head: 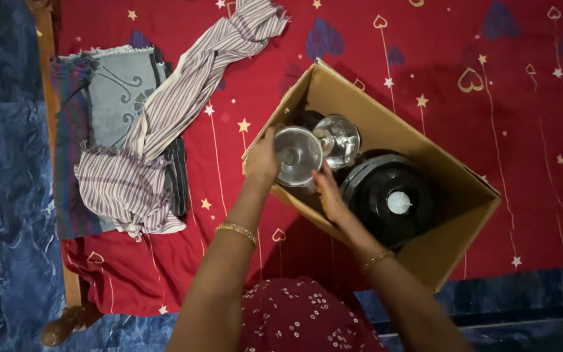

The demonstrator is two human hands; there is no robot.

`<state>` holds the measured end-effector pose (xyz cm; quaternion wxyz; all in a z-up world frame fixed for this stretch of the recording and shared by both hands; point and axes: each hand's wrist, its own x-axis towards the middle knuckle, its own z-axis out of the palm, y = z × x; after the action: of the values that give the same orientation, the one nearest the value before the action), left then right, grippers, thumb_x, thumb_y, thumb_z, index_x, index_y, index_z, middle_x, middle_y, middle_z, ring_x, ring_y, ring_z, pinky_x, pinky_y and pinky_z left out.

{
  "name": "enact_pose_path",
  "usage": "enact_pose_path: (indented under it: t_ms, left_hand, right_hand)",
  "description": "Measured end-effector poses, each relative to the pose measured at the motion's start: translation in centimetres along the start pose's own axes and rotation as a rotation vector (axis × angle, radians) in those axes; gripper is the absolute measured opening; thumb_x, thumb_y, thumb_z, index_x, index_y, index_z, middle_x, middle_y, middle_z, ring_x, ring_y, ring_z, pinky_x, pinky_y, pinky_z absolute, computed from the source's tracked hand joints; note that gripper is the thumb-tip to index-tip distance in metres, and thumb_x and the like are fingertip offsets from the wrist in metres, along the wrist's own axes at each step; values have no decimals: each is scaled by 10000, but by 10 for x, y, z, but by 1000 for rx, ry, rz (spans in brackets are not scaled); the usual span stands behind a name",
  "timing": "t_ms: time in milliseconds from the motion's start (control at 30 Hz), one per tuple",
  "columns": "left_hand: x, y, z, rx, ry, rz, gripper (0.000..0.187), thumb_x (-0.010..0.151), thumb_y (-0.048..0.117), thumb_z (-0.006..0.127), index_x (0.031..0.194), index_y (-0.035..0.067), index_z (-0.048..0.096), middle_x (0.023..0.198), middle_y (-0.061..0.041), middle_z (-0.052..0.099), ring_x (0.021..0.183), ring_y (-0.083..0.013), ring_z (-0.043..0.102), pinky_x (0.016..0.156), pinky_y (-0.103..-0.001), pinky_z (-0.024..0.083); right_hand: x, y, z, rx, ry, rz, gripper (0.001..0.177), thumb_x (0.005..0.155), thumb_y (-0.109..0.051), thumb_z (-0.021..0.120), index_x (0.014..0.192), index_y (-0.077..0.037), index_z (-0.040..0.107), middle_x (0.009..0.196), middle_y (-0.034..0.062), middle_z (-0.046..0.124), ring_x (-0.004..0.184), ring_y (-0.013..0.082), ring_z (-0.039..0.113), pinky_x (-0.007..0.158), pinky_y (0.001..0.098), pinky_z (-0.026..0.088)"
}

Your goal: The person carries a blender base from the kitchen to a bedroom and places it on a bed. They then retrieve a cardboard box, remove a metal jar and a plastic jar, and place them on a nearby table. Finally, they pack the blender base, metal jar, and plastic jar into the cardboard box.

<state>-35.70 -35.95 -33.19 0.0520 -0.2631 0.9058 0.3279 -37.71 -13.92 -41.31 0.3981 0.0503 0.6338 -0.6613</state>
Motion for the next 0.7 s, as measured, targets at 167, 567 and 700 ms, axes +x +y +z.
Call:
enact_pose_path:
  t_ms: [167, 567, 700]
  left_hand:
    - [-1, -2, 3, 151, -38, 16, 530, 925, -27, 525, 1421, 140, 440, 1195, -246, 658, 1046, -429, 680, 849, -529, 568]
    - [-8, 15, -20, 158, -61, -38, 626, 873, 10, 592, 1437, 228, 433, 1168, -198, 673, 1074, -405, 675, 843, -539, 572]
    - [-9, 12, -16, 167, -62, -22, 603, 868, -15, 558, 1413, 211, 433, 1220, -202, 648, 1078, -419, 666, 820, -540, 578]
  right_hand:
    - [10, 11, -8, -73, 13, 71, 792, 955, -376, 592, 1636, -279, 201, 1596, 85, 394, 1448, 260, 351, 1113, 435, 317]
    - [85, 13, -52, -1839, 78, -279, 371, 797, -378, 709, 1022, -84, 724, 1015, 156, 728, 964, 315, 706, 883, 477, 538]
    - [101, 42, -63, -1772, -10, -215, 198, 917, -222, 593, 893, -118, 760, 922, 135, 750, 879, 321, 740, 761, 470, 588]
